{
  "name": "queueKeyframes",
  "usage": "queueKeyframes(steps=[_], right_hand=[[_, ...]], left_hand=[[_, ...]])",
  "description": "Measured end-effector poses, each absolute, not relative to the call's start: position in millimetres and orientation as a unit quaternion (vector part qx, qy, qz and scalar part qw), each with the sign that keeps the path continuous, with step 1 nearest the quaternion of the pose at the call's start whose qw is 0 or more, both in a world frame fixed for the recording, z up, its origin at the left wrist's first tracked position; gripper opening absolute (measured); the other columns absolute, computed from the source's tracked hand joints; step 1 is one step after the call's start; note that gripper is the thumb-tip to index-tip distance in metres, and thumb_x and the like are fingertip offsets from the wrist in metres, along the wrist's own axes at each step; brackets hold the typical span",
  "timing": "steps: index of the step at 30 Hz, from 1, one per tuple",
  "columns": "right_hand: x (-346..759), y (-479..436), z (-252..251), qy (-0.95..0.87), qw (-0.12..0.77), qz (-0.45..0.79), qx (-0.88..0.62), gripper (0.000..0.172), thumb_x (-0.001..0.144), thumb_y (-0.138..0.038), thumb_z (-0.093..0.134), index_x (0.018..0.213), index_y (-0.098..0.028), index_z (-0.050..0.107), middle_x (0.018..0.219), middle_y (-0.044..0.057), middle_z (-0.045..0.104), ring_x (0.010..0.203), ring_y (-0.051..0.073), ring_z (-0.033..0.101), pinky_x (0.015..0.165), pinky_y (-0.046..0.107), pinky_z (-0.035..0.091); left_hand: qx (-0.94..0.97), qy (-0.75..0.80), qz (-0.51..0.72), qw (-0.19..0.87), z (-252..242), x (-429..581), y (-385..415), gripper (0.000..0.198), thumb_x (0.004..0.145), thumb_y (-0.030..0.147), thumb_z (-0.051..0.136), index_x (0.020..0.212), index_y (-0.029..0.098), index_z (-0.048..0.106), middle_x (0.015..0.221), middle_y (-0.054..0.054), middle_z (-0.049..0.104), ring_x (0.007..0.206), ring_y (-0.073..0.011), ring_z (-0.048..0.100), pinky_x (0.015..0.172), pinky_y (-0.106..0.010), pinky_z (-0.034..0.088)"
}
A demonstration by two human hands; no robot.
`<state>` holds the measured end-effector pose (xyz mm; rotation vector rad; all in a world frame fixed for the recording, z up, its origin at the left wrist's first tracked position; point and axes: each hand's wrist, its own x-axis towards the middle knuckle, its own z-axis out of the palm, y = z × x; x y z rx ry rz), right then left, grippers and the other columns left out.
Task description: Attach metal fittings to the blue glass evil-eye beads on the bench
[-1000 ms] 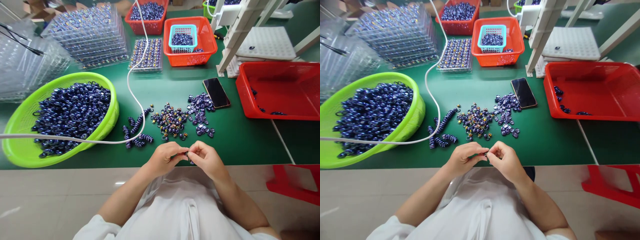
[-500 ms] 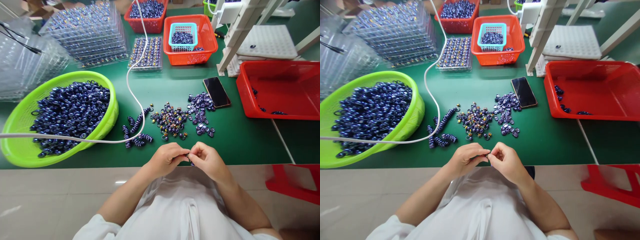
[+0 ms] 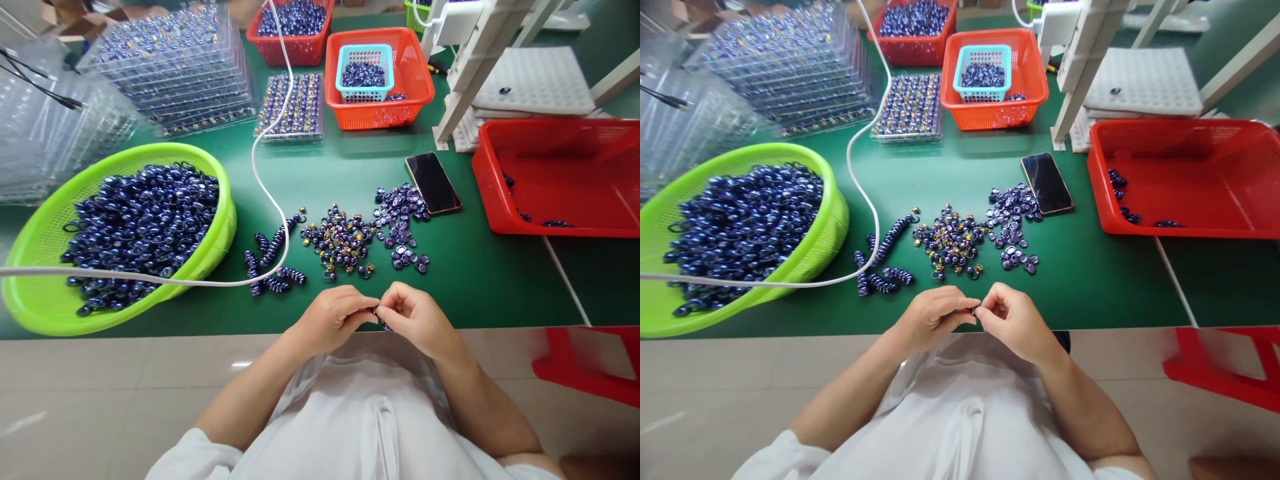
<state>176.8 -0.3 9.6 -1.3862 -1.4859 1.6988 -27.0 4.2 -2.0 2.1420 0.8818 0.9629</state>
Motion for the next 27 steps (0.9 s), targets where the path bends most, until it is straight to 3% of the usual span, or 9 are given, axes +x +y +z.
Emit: queueKeyframes(steps=[16,21,27], right_hand=[[173.9,-0.7,12.2,-0.587,0.234,0.578,-0.516,0.017,0.087,-0.029,0.059,0.075,-0.021,0.05,0.066,-0.004,0.054,0.058,0.011,0.048,0.053,0.023,0.039],[170.5,-0.5,9.0,-0.56,0.269,0.576,-0.532,0.02,0.088,-0.033,0.061,0.075,-0.022,0.05,0.065,-0.005,0.053,0.058,0.011,0.049,0.052,0.022,0.039],[166.8,-2.6,3.5,-0.528,0.347,0.59,-0.502,0.019,0.091,-0.038,0.062,0.083,-0.021,0.057,0.072,-0.002,0.06,0.064,0.012,0.057,0.06,0.023,0.047]], left_hand=[[0.83,0.306,0.369,0.285,-3.3,-23.8,4.3,0.026,0.094,0.01,0.054,0.116,0.016,0.065,0.081,-0.008,0.075,0.071,-0.0169,0.066,0.062,-0.027,0.052],[0.729,0.382,0.398,0.405,-2.8,-18.3,-2.5,0.023,0.091,0.017,0.062,0.111,0.017,0.073,0.087,-0.01,0.076,0.077,-0.0173,0.069,0.069,-0.029,0.056],[0.418,0.513,0.403,0.632,3.7,-9.7,-5.4,0.027,0.081,0.03,0.075,0.102,0.013,0.076,0.084,-0.008,0.078,0.073,-0.0181,0.072,0.073,-0.031,0.06]])
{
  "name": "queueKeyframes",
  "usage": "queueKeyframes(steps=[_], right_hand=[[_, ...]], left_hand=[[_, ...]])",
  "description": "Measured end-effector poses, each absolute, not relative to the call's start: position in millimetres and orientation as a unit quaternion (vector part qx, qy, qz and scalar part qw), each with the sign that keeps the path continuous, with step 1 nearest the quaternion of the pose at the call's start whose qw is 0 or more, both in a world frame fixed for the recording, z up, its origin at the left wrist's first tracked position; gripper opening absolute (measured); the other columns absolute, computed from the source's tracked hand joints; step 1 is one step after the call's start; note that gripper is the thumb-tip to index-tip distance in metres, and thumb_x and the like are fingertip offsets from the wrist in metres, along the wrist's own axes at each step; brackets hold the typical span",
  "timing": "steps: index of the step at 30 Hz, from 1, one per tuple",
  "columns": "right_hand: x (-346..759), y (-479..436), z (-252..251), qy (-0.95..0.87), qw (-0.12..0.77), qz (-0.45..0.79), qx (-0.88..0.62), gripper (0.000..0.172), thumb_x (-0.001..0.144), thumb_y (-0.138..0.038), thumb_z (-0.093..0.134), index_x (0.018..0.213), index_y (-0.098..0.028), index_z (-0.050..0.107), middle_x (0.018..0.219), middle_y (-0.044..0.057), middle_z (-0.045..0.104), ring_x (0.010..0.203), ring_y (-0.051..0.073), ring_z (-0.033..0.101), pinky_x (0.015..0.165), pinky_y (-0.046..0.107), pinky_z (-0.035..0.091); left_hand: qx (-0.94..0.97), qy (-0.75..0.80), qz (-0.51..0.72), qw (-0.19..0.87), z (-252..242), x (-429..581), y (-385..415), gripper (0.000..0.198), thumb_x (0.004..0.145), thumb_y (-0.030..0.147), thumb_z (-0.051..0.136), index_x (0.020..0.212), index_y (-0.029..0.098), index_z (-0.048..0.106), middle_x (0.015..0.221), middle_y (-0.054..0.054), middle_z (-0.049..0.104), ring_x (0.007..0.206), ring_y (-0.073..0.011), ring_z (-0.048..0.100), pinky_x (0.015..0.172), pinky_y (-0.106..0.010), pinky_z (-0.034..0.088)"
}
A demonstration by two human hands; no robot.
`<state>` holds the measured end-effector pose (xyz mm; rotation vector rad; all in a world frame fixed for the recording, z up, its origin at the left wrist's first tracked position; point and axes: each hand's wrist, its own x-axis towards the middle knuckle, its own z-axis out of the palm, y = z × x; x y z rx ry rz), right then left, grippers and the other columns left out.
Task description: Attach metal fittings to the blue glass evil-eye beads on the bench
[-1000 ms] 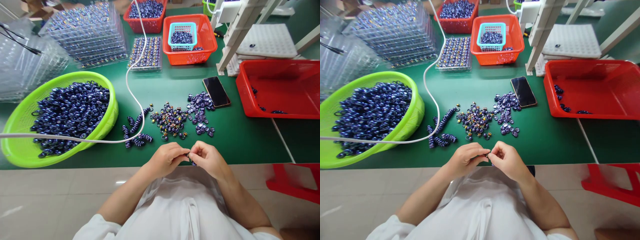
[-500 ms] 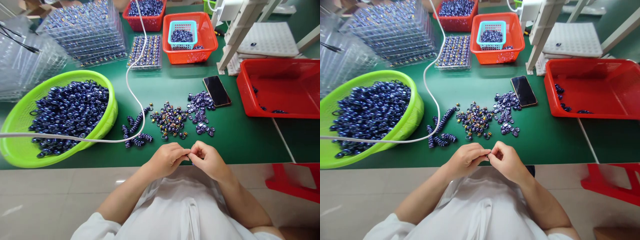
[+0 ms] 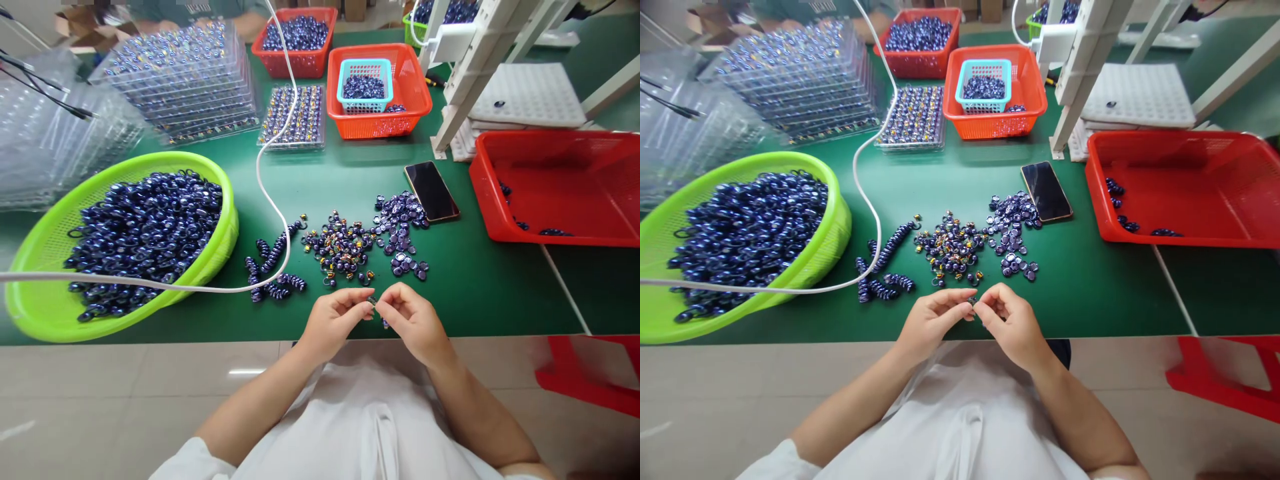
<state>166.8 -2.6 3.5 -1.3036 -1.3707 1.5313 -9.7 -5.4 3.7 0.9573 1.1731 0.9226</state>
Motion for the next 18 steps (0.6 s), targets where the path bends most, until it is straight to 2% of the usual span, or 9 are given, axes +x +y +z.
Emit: queueKeyframes(steps=[3,7,13,15,18], right_hand=[[170.6,-4.7,-0.6,-0.517,0.366,0.603,-0.485,0.019,0.091,-0.04,0.064,0.095,-0.022,0.062,0.081,0.0,0.066,0.073,0.013,0.063,0.068,0.025,0.052],[177.3,-9.4,-8.6,-0.539,0.38,0.564,-0.497,0.02,0.09,-0.04,0.065,0.1,-0.023,0.064,0.085,0.001,0.067,0.075,0.015,0.064,0.071,0.027,0.054],[181.9,-11.8,-8.8,-0.631,0.38,0.47,-0.486,0.008,0.092,-0.032,0.062,0.092,-0.025,0.066,0.089,0.003,0.068,0.081,0.018,0.065,0.073,0.03,0.053],[182.4,-10.4,-6.2,-0.657,0.384,0.447,-0.47,0.004,0.092,-0.027,0.062,0.092,-0.025,0.066,0.088,0.003,0.068,0.08,0.018,0.065,0.073,0.031,0.053],[183.5,-7.8,-3.8,-0.69,0.384,0.419,-0.447,0.008,0.092,-0.023,0.061,0.096,-0.027,0.066,0.088,0.003,0.068,0.08,0.018,0.066,0.073,0.032,0.053]], left_hand=[[0.337,0.52,0.413,0.668,6.5,-7.3,-3.6,0.03,0.074,0.031,0.081,0.096,0.012,0.076,0.08,-0.007,0.078,0.068,-0.0163,0.071,0.071,-0.03,0.06],[0.311,0.519,0.422,0.675,9.4,-4.5,-2.5,0.026,0.07,0.028,0.082,0.089,0.012,0.076,0.075,-0.006,0.077,0.065,-0.0142,0.069,0.07,-0.027,0.058],[0.339,0.533,0.419,0.652,11.4,-1.5,-1.1,0.014,0.069,0.021,0.078,0.079,0.013,0.073,0.066,-0.002,0.072,0.057,-0.0111,0.062,0.058,-0.022,0.051],[0.347,0.53,0.416,0.653,11.5,-1.5,-0.9,0.011,0.069,0.02,0.076,0.077,0.013,0.073,0.066,-0.002,0.071,0.058,-0.0108,0.061,0.057,-0.022,0.049],[0.356,0.525,0.407,0.657,10.8,-1.9,-0.9,0.011,0.069,0.021,0.075,0.076,0.013,0.073,0.066,-0.002,0.071,0.06,-0.0118,0.062,0.059,-0.023,0.049]])
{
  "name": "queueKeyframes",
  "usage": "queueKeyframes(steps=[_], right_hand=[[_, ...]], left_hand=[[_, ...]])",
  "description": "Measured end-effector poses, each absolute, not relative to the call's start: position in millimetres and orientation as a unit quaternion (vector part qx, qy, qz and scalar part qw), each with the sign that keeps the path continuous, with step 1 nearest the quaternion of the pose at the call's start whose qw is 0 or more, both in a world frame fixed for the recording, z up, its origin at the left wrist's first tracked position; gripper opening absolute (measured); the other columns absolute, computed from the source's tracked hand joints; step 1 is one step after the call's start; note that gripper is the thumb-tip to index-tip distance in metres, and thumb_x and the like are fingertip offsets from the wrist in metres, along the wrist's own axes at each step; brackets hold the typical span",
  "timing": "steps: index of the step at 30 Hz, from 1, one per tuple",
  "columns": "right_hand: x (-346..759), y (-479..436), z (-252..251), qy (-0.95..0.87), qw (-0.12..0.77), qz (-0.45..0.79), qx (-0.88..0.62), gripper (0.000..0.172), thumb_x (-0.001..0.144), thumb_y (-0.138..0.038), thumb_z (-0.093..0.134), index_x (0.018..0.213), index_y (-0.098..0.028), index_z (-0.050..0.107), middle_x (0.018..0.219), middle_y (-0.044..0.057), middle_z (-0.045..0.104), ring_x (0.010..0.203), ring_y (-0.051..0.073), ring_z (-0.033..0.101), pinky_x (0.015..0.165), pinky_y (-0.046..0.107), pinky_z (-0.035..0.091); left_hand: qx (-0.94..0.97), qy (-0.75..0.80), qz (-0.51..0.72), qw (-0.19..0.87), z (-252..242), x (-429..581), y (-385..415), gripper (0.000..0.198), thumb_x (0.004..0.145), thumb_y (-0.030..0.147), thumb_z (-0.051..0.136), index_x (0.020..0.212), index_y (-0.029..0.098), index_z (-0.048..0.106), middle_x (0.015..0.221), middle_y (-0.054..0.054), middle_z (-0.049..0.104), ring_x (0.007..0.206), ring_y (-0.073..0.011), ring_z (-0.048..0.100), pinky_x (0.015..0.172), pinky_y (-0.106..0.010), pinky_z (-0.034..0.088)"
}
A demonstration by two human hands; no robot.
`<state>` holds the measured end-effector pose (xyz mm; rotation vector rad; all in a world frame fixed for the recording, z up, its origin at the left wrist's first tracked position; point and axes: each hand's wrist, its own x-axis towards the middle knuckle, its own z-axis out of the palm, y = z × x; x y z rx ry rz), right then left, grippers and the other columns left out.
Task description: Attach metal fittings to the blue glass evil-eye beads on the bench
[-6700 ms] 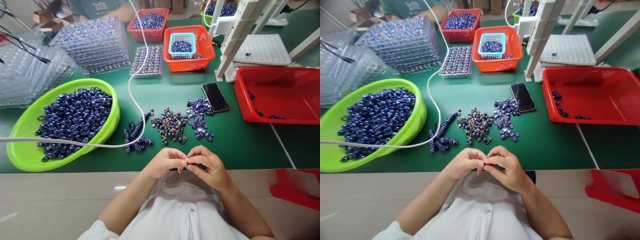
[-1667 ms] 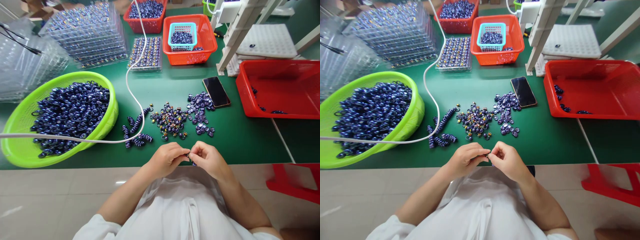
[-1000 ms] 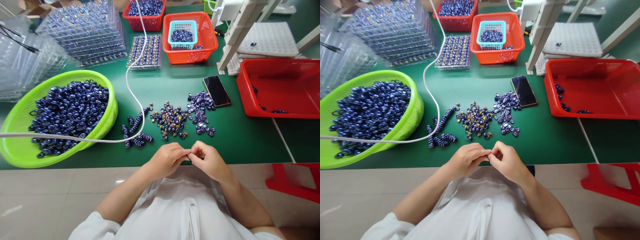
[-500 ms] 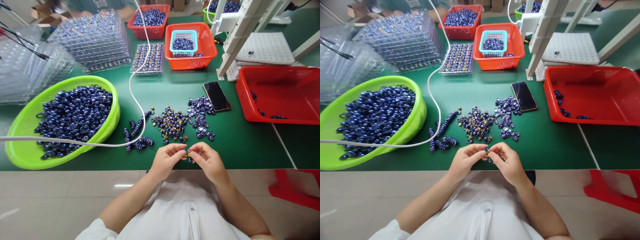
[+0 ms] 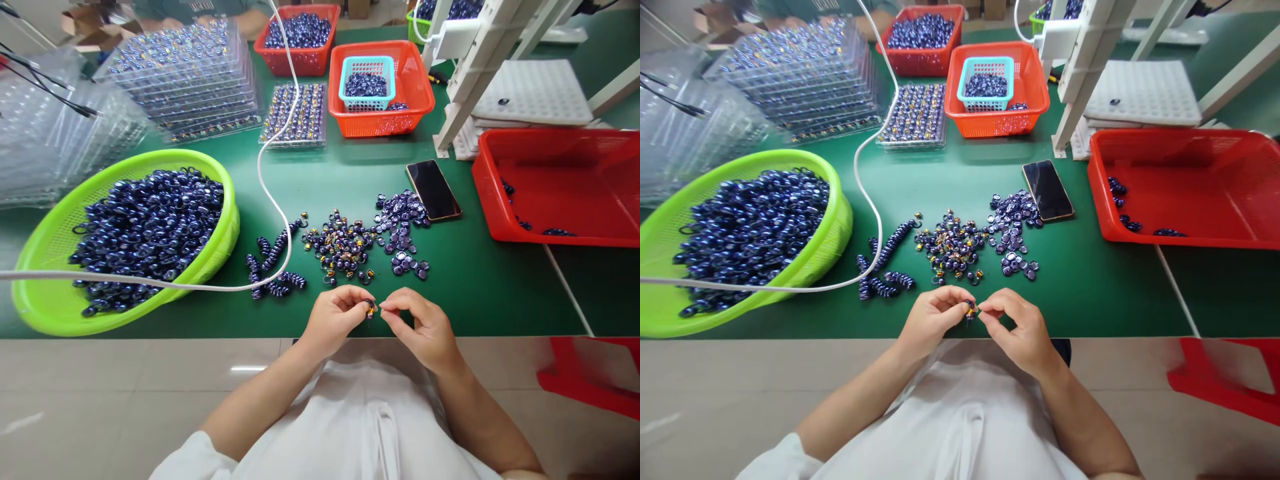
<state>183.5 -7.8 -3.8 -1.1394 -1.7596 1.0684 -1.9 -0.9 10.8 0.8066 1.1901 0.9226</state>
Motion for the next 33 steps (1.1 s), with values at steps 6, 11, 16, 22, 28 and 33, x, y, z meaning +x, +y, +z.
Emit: queueKeyframes(steps=[6,11,16,22,28,33], right_hand=[[182.6,-3.8,-7.5,-0.773,0.374,0.325,-0.396,0.021,0.09,-0.016,0.06,0.103,-0.029,0.068,0.094,0.004,0.068,0.084,0.018,0.066,0.073,0.031,0.054],[178.1,-5.2,-8.0,-0.753,0.379,0.314,-0.437,0.014,0.09,-0.016,0.058,0.097,-0.026,0.064,0.089,0.004,0.065,0.08,0.018,0.064,0.071,0.031,0.053],[178.5,-5.1,-3.7,-0.645,0.36,0.434,-0.516,0.01,0.092,-0.029,0.059,0.084,-0.024,0.061,0.082,0.002,0.062,0.072,0.016,0.059,0.068,0.029,0.05],[179.9,2.0,-0.7,-0.539,0.334,0.558,-0.535,0.022,0.087,-0.042,0.066,0.084,-0.021,0.06,0.075,0.001,0.062,0.069,0.015,0.058,0.062,0.026,0.047],[182.0,5.5,1.6,-0.526,0.306,0.608,-0.509,0.02,0.087,-0.04,0.067,0.084,-0.021,0.061,0.074,-0.002,0.06,0.066,0.013,0.055,0.06,0.024,0.044],[182.7,-4.7,4.3,-0.54,0.31,0.608,-0.493,0.016,0.092,-0.039,0.062,0.092,-0.023,0.063,0.078,-0.002,0.06,0.07,0.013,0.056,0.065,0.025,0.045]], left_hand=[[0.355,0.531,0.394,0.661,8.9,0.5,1.7,0.013,0.067,0.02,0.075,0.077,0.013,0.073,0.064,-0.001,0.069,0.055,-0.0098,0.059,0.055,-0.021,0.046],[0.364,0.528,0.375,0.669,10.0,3.8,1.5,0.017,0.073,0.022,0.073,0.087,0.012,0.076,0.072,-0.004,0.074,0.058,-0.0105,0.061,0.055,-0.021,0.05],[0.44,0.528,0.369,0.626,4.6,2.9,-8.2,0.027,0.082,0.025,0.069,0.105,0.015,0.077,0.092,-0.009,0.079,0.076,-0.0185,0.071,0.069,-0.029,0.059],[0.536,0.526,0.405,0.521,-1.5,2.0,-13.1,0.024,0.083,0.026,0.072,0.105,0.018,0.078,0.097,-0.009,0.079,0.084,-0.0212,0.073,0.077,-0.032,0.059],[0.488,0.534,0.401,0.562,3.8,1.4,-11.0,0.016,0.082,0.026,0.073,0.094,0.016,0.079,0.089,-0.008,0.079,0.078,-0.0197,0.072,0.071,-0.028,0.058],[0.405,0.507,0.417,0.636,7.9,-2.5,-6.2,0.013,0.079,0.027,0.074,0.084,0.016,0.076,0.072,-0.002,0.075,0.064,-0.014,0.067,0.062,-0.022,0.054]])
